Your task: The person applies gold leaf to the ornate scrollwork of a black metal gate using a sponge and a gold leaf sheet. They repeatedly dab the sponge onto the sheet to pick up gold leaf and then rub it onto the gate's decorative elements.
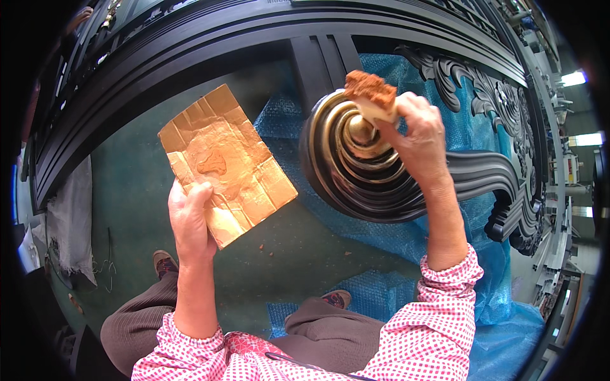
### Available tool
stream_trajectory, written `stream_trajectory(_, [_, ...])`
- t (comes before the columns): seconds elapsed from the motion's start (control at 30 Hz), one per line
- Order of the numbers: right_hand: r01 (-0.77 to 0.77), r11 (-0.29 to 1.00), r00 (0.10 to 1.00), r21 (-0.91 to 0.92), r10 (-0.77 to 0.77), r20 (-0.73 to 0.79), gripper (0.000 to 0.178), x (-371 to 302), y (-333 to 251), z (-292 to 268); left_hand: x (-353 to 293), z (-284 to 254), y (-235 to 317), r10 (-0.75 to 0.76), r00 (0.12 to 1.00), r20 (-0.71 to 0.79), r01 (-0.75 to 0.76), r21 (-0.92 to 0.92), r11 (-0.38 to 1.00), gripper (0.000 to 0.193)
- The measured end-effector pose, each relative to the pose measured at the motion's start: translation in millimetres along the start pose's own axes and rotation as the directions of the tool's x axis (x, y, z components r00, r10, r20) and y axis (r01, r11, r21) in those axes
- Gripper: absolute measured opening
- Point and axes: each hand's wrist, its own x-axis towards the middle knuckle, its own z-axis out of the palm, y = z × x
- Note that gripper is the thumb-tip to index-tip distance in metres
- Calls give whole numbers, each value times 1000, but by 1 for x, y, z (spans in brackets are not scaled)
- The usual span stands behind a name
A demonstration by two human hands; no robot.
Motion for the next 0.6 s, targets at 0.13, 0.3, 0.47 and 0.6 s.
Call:
stream_trajectory(0.13, [20,999,991,28,-16,-132,22,3,5,-3,1,-1,1,-6,1000,-8,6,9,1000,33])
stream_trajectory(0.3, [-10,996,976,93,30,-218,20,8,11,6,1,-5,-1,-6,999,-49,7,5,1000,34])
stream_trajectory(0.47, [133,991,963,-32,-136,-234,26,26,4,18,1,-3,-8,-14,999,-52,15,27,1000,37])
stream_trajectory(0.6, [-13,999,982,-38,6,-188,23,2,26,4,-1,-1,-6,-28,999,-34,27,-16,999,39])
